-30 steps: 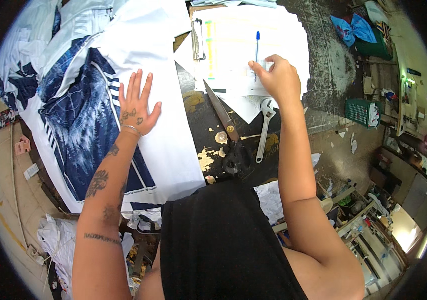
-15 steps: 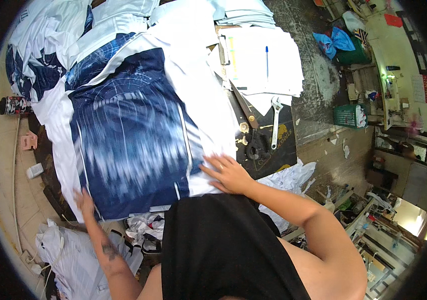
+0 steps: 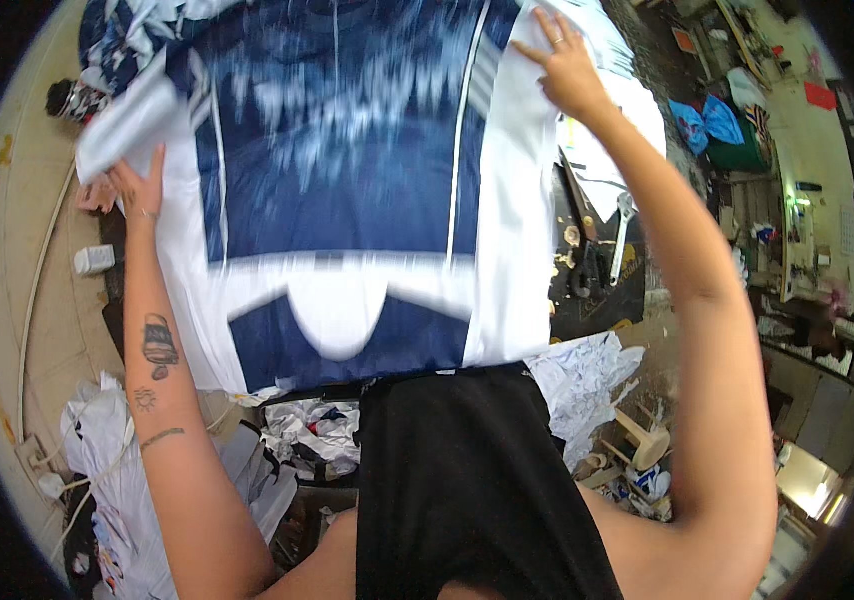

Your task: The person cuts the sleeves off several printed t-shirts using large shears. They repeatedly unfold each shirt, cut along the shoulder seam, and then fold the garment before moving to the next one.

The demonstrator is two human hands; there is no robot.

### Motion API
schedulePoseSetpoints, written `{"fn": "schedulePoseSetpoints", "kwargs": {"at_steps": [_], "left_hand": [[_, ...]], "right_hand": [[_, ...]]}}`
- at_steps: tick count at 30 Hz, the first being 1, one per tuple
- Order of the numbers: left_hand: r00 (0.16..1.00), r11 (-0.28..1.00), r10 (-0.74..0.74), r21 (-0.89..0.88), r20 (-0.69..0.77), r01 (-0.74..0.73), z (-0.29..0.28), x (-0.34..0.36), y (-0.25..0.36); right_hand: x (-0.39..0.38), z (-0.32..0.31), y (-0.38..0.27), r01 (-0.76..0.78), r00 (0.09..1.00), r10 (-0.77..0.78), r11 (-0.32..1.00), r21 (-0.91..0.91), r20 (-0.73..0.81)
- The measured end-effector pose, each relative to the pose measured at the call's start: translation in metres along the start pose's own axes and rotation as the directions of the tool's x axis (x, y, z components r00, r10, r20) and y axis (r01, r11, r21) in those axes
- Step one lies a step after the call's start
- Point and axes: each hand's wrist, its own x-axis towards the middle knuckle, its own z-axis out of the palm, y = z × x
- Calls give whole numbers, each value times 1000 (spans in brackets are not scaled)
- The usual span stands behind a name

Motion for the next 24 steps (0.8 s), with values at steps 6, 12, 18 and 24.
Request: {"fn": "schedulePoseSetpoints", "kwargs": {"at_steps": [6,12,18,24], "left_hand": [[664,989,-58,-47,745,140,-3,-93,16],[871,872,-264,488,414,32,-24,-237,-21],[761,573,-648,671,19,471,-9,-186,-17],[849,714,208,-669,485,207,-16,-318,275]], "right_hand": [[-144,-31,-108,95,882,-413,628,773,227],[-300,-71,-118,-446,829,106,719,533,550],[-318,-38,-78,-517,832,303,725,455,464],[-345,-28,-57,-569,760,135,612,550,636]]}}
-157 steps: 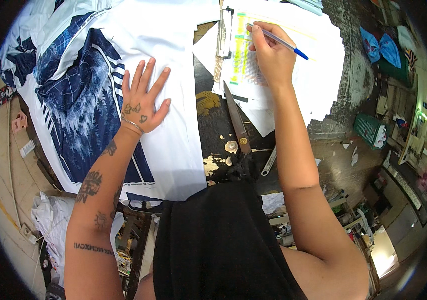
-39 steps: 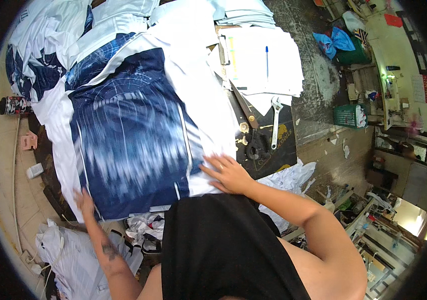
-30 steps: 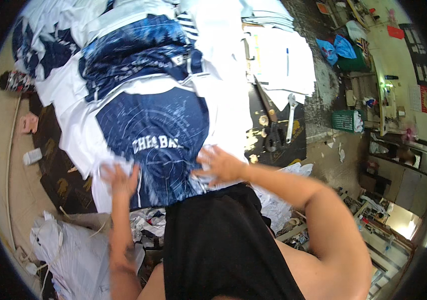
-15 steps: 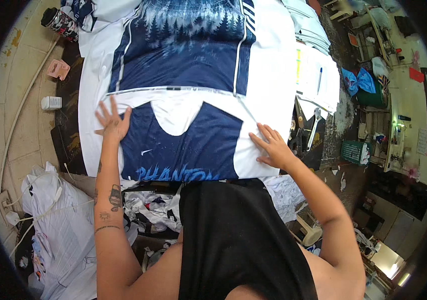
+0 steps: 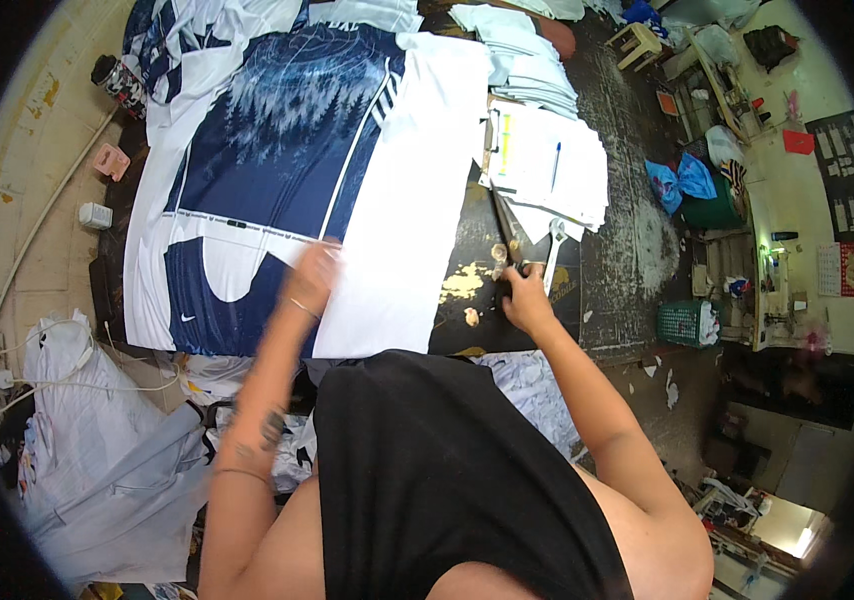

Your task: The person cuts the sleeves off several printed t-shirts using large shears. They repeatedly unfold each shirt, cut along the shoulder seam, and then fold the garment before moving to the next one.

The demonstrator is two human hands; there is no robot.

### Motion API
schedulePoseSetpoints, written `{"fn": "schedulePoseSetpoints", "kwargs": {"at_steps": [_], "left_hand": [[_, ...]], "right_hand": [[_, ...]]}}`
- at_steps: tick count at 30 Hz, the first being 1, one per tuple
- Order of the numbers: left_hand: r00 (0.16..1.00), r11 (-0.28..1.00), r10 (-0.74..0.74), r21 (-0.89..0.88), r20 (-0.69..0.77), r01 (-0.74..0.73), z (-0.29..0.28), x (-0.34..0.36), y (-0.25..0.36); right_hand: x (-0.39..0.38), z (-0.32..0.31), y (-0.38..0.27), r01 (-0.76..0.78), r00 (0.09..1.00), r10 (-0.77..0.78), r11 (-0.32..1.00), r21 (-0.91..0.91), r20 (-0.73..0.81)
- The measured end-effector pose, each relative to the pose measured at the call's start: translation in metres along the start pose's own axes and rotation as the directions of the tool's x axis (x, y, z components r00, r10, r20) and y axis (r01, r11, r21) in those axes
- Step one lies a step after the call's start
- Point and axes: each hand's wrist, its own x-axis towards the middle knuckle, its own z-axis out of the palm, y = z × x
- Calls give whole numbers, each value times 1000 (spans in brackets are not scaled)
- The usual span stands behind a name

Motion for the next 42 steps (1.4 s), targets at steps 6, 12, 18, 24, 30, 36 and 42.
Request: {"fn": "schedulePoseSetpoints", "kwargs": {"at_steps": [6,12,18,24,30,36,42], "left_hand": [[964,853,251,451,88,-263,115,-100,65],[963,918,225,363,-149,-158,111,-116,54],[966,936,183,334,-185,-113,157,-147,73],[949,961,106,277,-297,-21,179,-161,73],[969,941,176,318,-176,-113,168,-158,73],[947,894,95,445,-307,54,144,-143,52],[970,862,220,487,-108,-141,126,-141,32]], "right_hand": [[-58,-20,46,-138,982,-3,663,736,187],[-54,-95,82,-700,440,-385,418,578,811],[-8,-56,36,-147,482,-414,830,537,772],[-14,-46,17,-197,530,-9,971,133,848],[2,-34,-10,-94,613,-365,847,523,701],[26,-26,-44,-33,622,-219,952,304,752],[44,-24,-86,-107,638,-234,916,386,733]]}}
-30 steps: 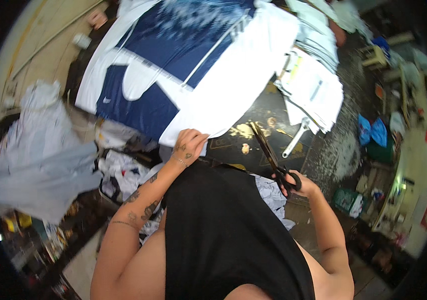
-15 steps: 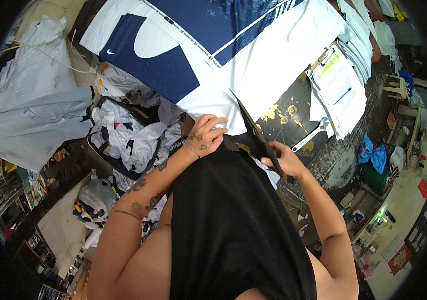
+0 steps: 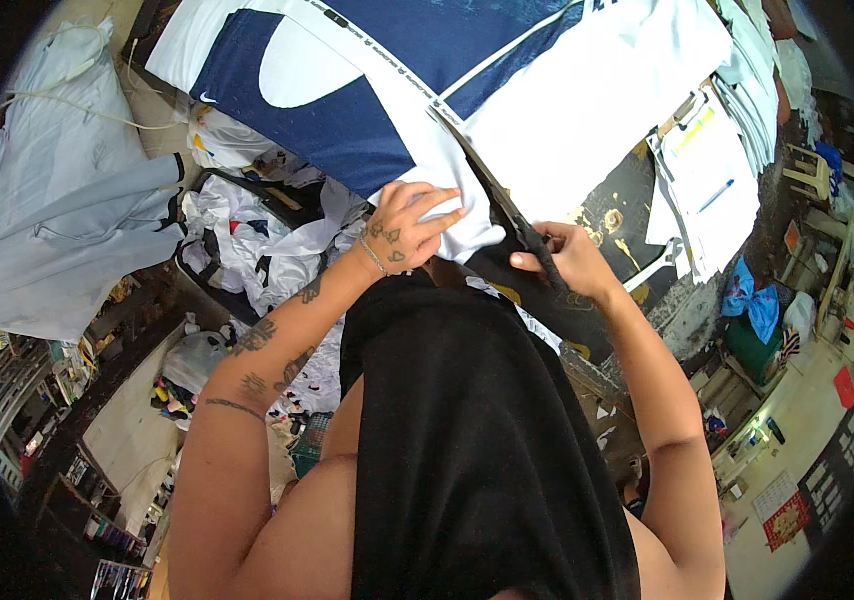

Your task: The person cuts the sleeves off several printed t-shirts using large shears. They repeatedly unfold each shirt, cut along the shoulder seam, and then fold the garment before moving to the next one.

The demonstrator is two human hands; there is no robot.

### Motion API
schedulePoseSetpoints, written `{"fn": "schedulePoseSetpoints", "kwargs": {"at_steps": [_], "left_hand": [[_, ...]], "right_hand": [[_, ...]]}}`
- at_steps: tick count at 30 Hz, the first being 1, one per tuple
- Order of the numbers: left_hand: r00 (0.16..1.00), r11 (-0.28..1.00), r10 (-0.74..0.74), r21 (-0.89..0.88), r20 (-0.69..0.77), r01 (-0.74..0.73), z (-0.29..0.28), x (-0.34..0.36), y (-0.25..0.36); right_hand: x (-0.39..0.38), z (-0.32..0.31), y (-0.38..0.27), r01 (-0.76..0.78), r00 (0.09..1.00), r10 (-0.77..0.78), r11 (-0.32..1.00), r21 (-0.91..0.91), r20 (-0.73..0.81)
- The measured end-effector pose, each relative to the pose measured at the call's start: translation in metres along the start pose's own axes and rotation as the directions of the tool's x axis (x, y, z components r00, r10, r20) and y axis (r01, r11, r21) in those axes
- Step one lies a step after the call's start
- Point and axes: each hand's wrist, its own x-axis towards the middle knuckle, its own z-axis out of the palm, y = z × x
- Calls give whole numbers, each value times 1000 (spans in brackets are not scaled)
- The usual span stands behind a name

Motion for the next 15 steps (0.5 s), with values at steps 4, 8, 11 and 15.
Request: {"fn": "schedulePoseSetpoints", "kwargs": {"at_steps": [4,8,11,15], "left_hand": [[1000,997,10,-82,25,-8,0,-1,-7],[999,993,32,-118,3,-32,1,-2,-13],[999,989,22,-147,-31,-26,2,-3,-17],[998,982,56,-178,-38,-61,3,-3,-21]], "right_hand": [[19,0,-26,11,999,-7,996,-91,46],[40,0,-50,27,999,-24,998,-54,48],[53,4,-64,9,996,-5,999,-49,88],[76,13,-83,186,982,-184,981,-51,40]]}}
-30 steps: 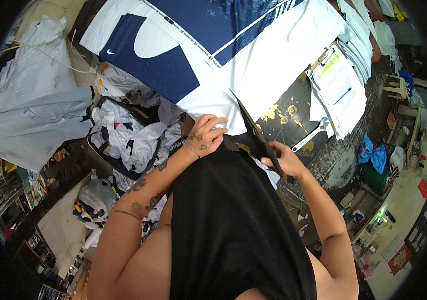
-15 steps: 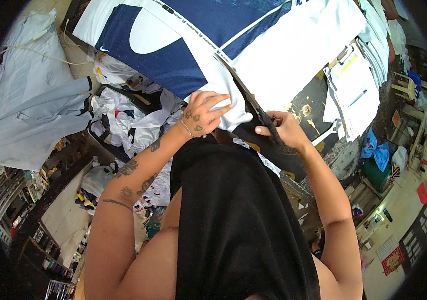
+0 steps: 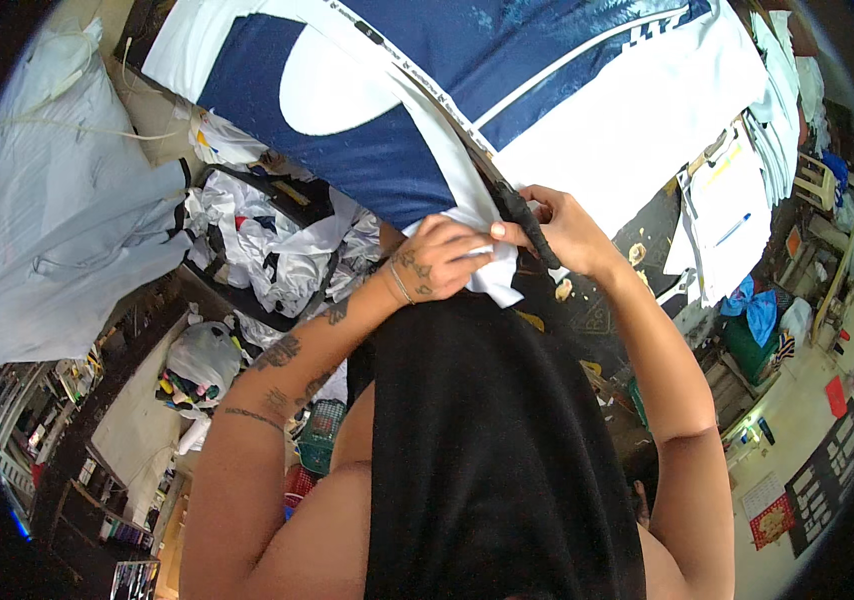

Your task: The person cuts the sleeves off several printed t-shirts using large shears. They repeatedly unfold each shirt, cut along the shoulder seam, and then fold the garment before moving to the next one.

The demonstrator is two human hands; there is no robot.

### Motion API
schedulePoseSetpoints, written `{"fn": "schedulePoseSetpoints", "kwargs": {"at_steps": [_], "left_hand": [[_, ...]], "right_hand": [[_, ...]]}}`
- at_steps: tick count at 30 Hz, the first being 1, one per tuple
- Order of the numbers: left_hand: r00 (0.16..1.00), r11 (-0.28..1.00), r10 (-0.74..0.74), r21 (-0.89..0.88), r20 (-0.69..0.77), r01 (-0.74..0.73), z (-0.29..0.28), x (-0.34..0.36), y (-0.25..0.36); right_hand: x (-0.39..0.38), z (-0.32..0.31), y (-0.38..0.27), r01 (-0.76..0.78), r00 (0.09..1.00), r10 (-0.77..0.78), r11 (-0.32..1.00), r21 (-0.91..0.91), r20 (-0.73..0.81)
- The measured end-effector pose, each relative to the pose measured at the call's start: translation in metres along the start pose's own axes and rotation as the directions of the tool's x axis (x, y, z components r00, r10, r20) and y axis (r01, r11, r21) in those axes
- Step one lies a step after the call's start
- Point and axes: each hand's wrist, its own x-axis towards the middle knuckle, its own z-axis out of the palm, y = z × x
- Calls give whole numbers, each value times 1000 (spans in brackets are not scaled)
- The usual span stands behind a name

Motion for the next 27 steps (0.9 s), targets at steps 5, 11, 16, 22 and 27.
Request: {"fn": "schedulePoseSetpoints", "kwargs": {"at_steps": [5,11,16,22,27], "left_hand": [[1000,999,12,-38,11,-11,1,-2,-5],[1000,995,30,-99,2,-30,8,-8,-14],[999,980,37,-195,-18,-40,-7,6,-15],[946,889,-308,322,-101,324,-92,26,-77],[990,953,-138,275,25,126,-128,25,-125]], "right_hand": [[25,1,-26,-168,984,170,985,-46,51],[55,3,-59,-196,979,197,980,-36,54],[84,11,-75,-16,999,21,994,-107,41],[112,15,-98,-165,981,170,985,-53,95],[137,24,-121,-99,994,101,994,-46,38]]}}
